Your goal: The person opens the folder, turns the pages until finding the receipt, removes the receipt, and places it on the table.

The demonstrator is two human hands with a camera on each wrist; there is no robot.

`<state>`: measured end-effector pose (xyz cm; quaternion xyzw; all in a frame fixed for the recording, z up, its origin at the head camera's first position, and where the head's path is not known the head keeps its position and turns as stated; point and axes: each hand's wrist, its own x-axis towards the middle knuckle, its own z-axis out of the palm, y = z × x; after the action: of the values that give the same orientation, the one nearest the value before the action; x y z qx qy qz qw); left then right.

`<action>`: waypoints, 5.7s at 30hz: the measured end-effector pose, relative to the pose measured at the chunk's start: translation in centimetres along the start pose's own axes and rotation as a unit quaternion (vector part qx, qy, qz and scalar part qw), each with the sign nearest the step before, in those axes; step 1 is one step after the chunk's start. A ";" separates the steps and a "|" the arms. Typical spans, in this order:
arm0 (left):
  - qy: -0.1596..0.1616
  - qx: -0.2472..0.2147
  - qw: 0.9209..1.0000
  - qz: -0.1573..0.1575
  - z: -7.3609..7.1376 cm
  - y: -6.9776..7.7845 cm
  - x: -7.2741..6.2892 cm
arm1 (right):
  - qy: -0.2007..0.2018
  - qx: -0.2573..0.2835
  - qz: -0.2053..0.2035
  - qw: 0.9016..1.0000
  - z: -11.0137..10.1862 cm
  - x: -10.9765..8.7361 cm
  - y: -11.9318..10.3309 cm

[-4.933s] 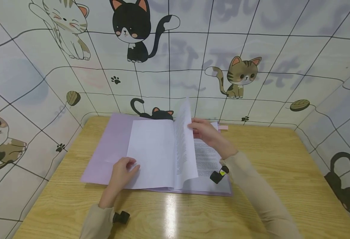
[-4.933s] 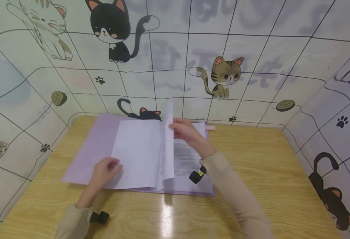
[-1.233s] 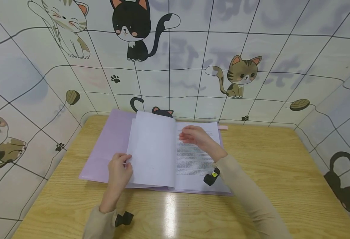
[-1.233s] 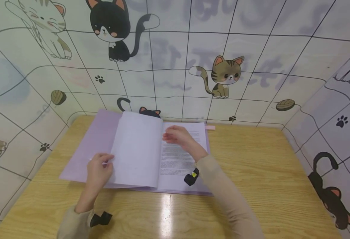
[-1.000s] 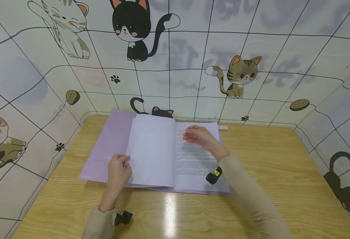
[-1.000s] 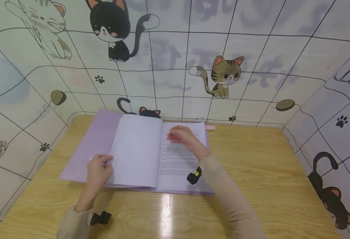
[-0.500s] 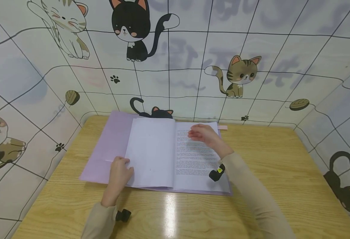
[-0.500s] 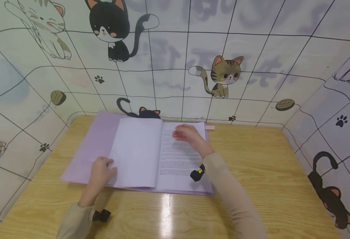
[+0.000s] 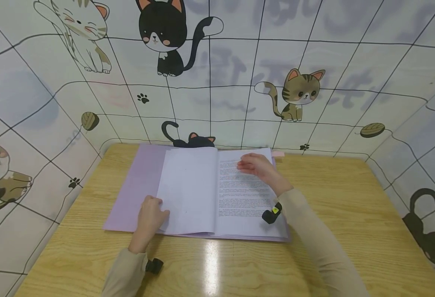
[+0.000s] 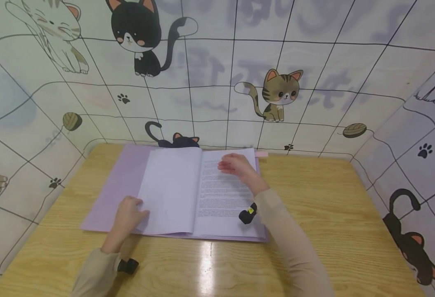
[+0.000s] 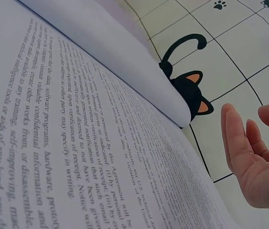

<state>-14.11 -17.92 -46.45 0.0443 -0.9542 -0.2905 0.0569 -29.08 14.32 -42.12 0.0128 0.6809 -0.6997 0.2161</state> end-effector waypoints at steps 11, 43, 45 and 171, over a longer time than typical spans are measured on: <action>-0.016 0.021 1.000 -0.009 0.2 -0.3 0.2 | 0.032 -0.022 -0.011 0.999 -1.3 0.9 0.0; -0.074 -0.084 0.993 0.047 0.9 -2.1 1.5 | 0.097 -0.308 -0.163 0.932 -7.1 5.5 -1.6; -0.073 -0.083 0.993 0.046 0.8 -2.0 1.4 | 0.099 -0.308 -0.157 0.933 -7.2 5.6 -1.7; -0.079 -0.091 0.992 0.045 1.0 -2.2 1.4 | -0.056 -0.185 -0.035 0.981 -6.0 -4.4 0.6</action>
<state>-15.54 -19.40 -48.40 -0.0272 -0.9264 -0.3756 -0.0020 -26.51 21.35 -41.77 -0.0905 0.7853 -0.5687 0.2274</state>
